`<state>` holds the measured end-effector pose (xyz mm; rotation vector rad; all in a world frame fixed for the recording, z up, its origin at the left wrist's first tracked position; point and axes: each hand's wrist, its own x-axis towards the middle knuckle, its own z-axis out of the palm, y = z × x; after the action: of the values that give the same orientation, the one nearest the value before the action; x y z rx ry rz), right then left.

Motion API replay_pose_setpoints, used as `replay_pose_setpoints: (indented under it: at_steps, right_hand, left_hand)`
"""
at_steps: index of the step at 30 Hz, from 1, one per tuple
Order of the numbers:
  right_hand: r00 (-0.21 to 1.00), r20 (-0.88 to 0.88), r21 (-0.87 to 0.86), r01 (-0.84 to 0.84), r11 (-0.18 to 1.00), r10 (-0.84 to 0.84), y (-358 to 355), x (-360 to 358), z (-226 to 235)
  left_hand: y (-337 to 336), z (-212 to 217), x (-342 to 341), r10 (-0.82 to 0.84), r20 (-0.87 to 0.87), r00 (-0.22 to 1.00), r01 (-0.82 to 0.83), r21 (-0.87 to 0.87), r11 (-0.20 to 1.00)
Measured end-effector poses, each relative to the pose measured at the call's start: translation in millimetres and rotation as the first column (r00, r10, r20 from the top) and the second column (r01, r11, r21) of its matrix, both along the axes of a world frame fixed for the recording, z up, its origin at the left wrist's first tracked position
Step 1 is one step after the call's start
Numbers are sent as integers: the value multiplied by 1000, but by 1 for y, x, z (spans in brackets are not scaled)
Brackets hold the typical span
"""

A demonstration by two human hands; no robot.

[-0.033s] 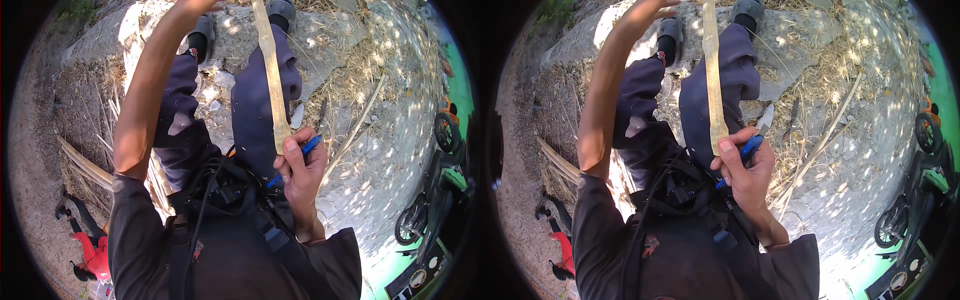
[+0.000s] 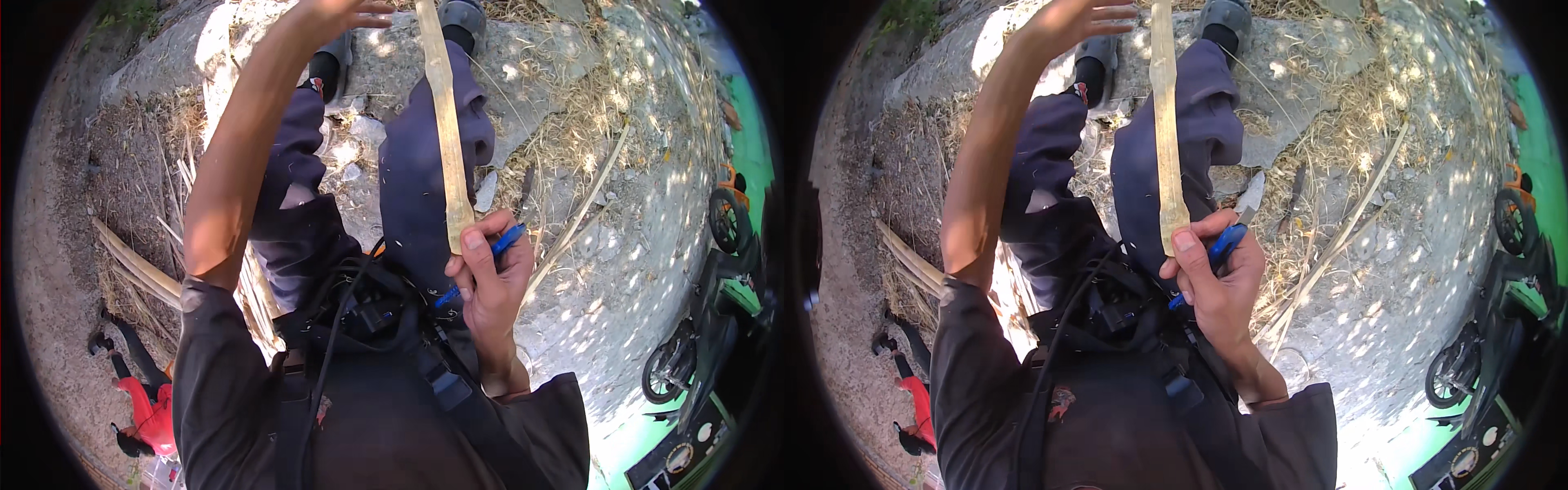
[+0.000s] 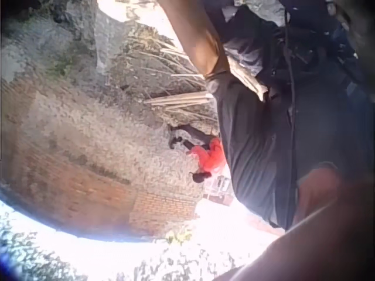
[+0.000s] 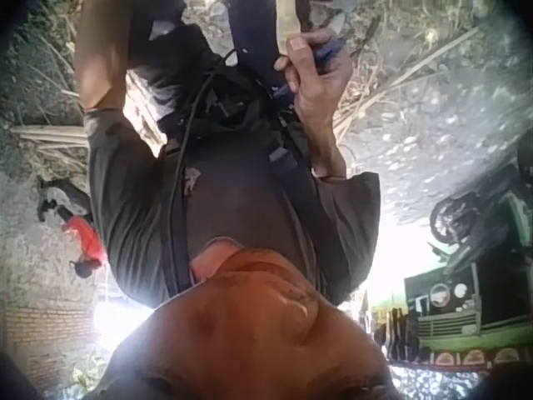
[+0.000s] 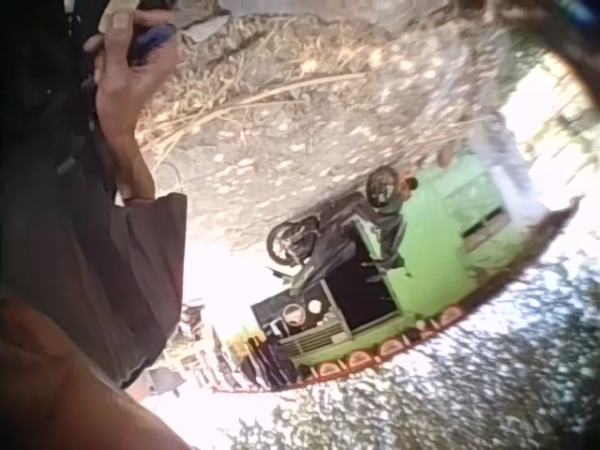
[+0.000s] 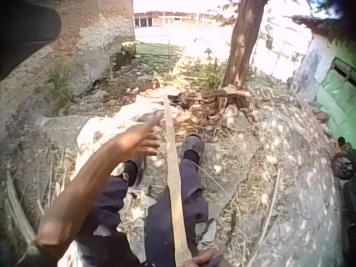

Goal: The person shapes a piece of bamboo by peeling it by hand and carving along its edges with a utility knife.

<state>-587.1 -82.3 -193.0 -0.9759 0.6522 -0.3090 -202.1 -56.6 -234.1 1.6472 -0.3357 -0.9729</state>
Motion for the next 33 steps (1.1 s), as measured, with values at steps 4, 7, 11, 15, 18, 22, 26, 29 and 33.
replay_pose_setpoints:
  at_steps: [4,7,11,15,18,22,26,29,33]
  right_hand:
    - [999,-37,-52,14,999,-16,8,-1,-2]
    - [1000,-15,9,-17,1000,17,10,7,3]
    - [950,-110,-330,-312,891,292,-23,7,-2]
    - [866,-153,-713,-430,554,475,-47,25,-6]
    - [824,-221,-763,-480,434,522,-55,33,-7]
    - [816,-265,-763,-504,406,514,-55,40,-7]
    - [738,-273,-766,-555,324,617,-63,48,-2]
    - [738,-289,-778,-552,299,610,-64,48,-2]
    - [764,-324,-849,-495,184,559,-58,48,4]
  left_hand:
    - [-66,-30,-24,-51,-336,940,-12,-181,983]
    - [-77,-74,25,-157,-328,932,-60,-566,822]
    - [-104,-44,-4,90,-404,910,-316,-539,781]
    - [-100,-45,1,42,-393,918,-278,-566,776]
    - [-111,-47,-3,178,-336,925,-327,-462,825]
    - [-116,-68,8,200,-284,938,-328,-531,781]
    - [-108,-50,2,275,-205,939,-341,-477,810]
    - [-101,-27,-11,211,-238,948,-308,-529,790]
    - [-87,-4,-23,208,-265,941,-321,-514,795]
